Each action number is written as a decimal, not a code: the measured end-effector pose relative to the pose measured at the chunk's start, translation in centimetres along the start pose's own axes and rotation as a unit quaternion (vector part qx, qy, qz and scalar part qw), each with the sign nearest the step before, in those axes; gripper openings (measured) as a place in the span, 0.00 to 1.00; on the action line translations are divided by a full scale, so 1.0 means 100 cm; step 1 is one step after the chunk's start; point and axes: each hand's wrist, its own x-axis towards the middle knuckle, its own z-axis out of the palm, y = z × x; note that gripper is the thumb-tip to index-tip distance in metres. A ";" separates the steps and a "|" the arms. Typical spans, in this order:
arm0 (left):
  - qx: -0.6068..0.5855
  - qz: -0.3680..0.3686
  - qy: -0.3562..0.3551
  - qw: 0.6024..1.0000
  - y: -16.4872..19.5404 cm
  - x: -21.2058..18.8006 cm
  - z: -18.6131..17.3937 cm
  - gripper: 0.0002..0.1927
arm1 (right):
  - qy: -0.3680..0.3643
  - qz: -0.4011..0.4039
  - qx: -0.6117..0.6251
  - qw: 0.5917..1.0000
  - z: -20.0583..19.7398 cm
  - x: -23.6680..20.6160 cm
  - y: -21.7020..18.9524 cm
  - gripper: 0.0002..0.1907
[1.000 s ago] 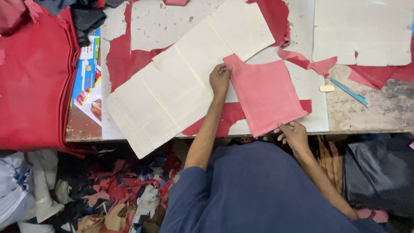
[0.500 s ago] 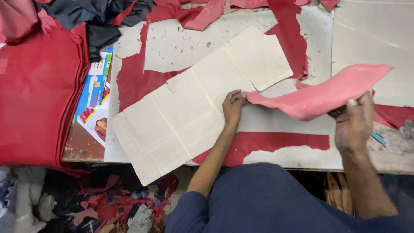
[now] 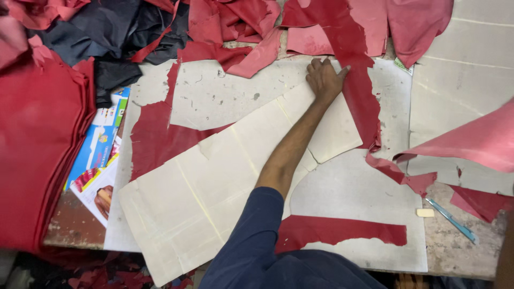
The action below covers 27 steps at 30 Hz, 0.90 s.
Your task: The person cuts red fabric on a worktable using a utility knife and a paper pattern. They position the pattern, trace and cut the fabric, then remove the pattern and trim the edges. The person also folds and stacks the cut fabric pieces.
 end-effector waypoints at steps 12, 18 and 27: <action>-0.079 0.413 0.072 0.904 0.017 -0.015 0.085 0.15 | -0.033 0.003 -0.071 0.997 0.090 0.187 0.049 0.19; 0.051 0.566 -0.120 0.814 -0.016 -0.045 0.088 0.10 | -0.049 0.002 -0.134 0.990 0.133 0.221 0.060 0.20; -0.150 0.381 -0.172 0.896 -0.043 -0.034 0.044 0.17 | -0.088 0.004 -0.300 0.950 0.192 0.258 0.084 0.22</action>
